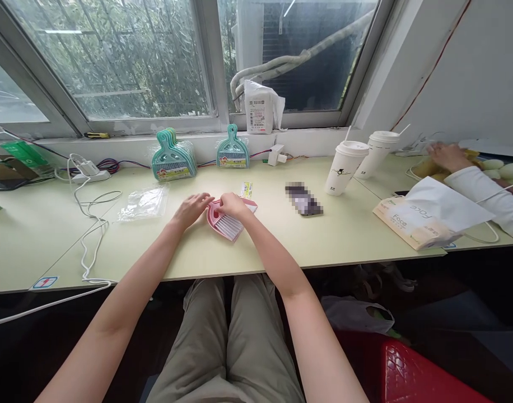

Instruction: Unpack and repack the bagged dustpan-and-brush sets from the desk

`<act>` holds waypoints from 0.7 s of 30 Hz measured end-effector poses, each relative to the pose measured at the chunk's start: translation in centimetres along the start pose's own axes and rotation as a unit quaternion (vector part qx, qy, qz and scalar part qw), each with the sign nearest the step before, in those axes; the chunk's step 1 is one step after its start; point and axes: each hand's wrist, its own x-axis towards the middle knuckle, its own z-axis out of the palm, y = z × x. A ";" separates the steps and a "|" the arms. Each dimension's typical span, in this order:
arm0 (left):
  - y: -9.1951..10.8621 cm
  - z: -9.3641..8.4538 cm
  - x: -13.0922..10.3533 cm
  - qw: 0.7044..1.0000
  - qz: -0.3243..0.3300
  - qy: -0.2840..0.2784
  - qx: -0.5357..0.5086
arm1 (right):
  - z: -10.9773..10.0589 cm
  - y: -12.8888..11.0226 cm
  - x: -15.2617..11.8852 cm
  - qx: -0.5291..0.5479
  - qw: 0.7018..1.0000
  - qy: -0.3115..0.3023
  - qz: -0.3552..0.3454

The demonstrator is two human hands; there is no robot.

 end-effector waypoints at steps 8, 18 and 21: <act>0.2 0.2 -0.1 0.998 0.020 -0.031 0.041 | 0.5 -0.5 0.3 0.011 1.000 0.024 0.001; 0.0 0.8 -0.3 0.999 0.023 0.000 0.027 | 0.2 -0.8 0.0 0.001 0.999 0.046 -0.017; -0.1 0.9 -0.5 0.999 0.037 0.005 0.003 | 0.4 -0.7 0.2 -0.006 0.998 0.055 -0.011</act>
